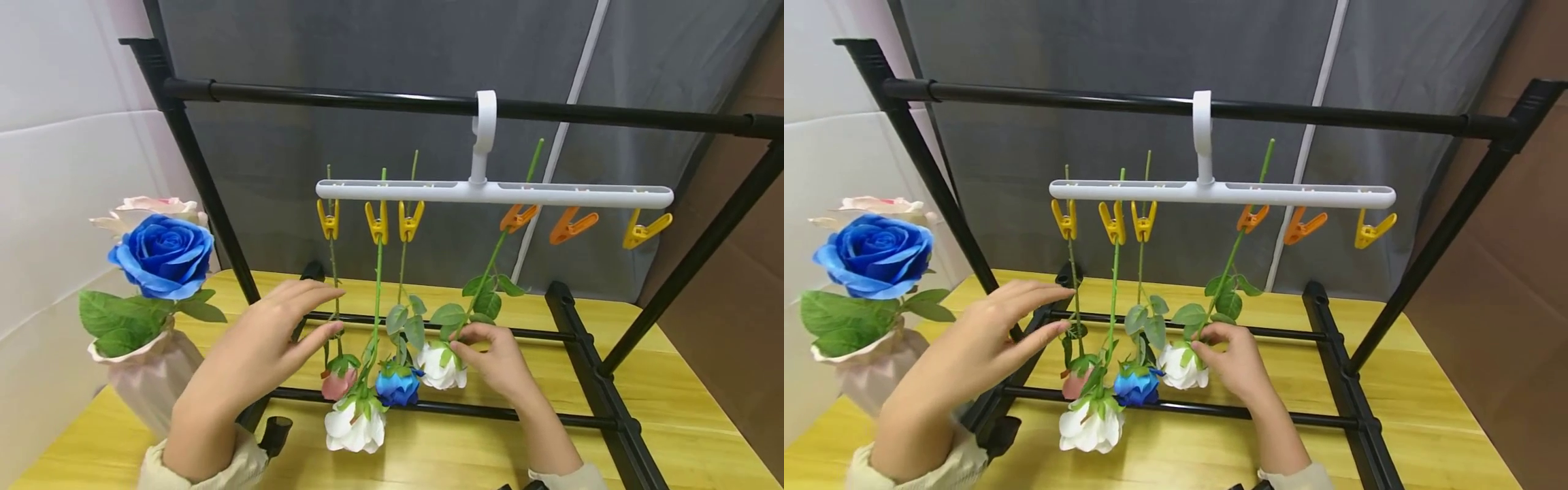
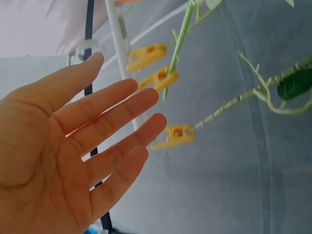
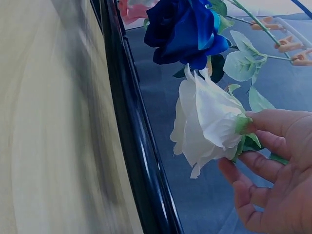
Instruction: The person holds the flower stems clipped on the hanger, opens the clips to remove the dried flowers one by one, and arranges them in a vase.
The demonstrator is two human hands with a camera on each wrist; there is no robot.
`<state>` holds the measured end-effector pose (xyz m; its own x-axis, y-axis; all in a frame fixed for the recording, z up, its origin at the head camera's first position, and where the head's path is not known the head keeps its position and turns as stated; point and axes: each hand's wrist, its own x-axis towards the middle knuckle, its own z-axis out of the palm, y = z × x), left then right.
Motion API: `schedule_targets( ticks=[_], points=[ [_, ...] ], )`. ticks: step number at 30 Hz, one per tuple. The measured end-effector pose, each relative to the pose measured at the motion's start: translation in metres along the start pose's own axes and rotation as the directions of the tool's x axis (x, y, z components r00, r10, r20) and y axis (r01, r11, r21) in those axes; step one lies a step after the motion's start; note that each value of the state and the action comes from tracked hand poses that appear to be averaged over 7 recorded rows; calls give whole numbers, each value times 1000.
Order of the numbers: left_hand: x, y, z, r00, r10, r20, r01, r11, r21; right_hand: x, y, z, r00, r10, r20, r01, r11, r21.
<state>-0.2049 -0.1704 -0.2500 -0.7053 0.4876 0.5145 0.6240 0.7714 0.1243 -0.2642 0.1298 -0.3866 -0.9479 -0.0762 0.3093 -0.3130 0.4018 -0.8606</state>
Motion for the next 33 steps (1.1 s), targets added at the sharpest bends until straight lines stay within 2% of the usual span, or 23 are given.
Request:
schedule_targets(
  ticks=[5, 8, 12, 15, 21, 27, 30, 33],
  points=[
    [14, 7, 8, 999, 50, 1, -50, 998, -26, -1, 0, 1, 1000, -6, 10, 6, 1000, -2],
    [26, 10, 13, 996, 70, -50, -73, 996, -57, -1, 0, 0, 1000, -18, 23, 18, 1000, 5],
    [41, 14, 18, 989, 56, -139, -68, 994, -87, -1, 0, -1, 998, -41, 43, 40, 999, 15],
    [49, 17, 21, 985, 45, -168, -64, 992, -108, -2, -1, -1, 997, -49, 53, 48, 999, 13],
    [63, 28, 23, 985, 51, -167, -80, 982, -174, -1, -2, -3, 996, -60, 61, 61, 998, -7],
    [78, 41, 25, 992, 23, -122, -49, 975, -218, 0, -4, -4, 996, -55, 67, 56, 998, -17],
    [83, 47, 27, 994, 31, -101, -52, 976, -209, -1, -4, -4, 996, -45, 74, 47, 999, -17],
    [89, 52, 32, 995, 59, -80, -71, 984, -163, -2, -4, -4, 996, -33, 79, 35, 999, -16]
  ],
)
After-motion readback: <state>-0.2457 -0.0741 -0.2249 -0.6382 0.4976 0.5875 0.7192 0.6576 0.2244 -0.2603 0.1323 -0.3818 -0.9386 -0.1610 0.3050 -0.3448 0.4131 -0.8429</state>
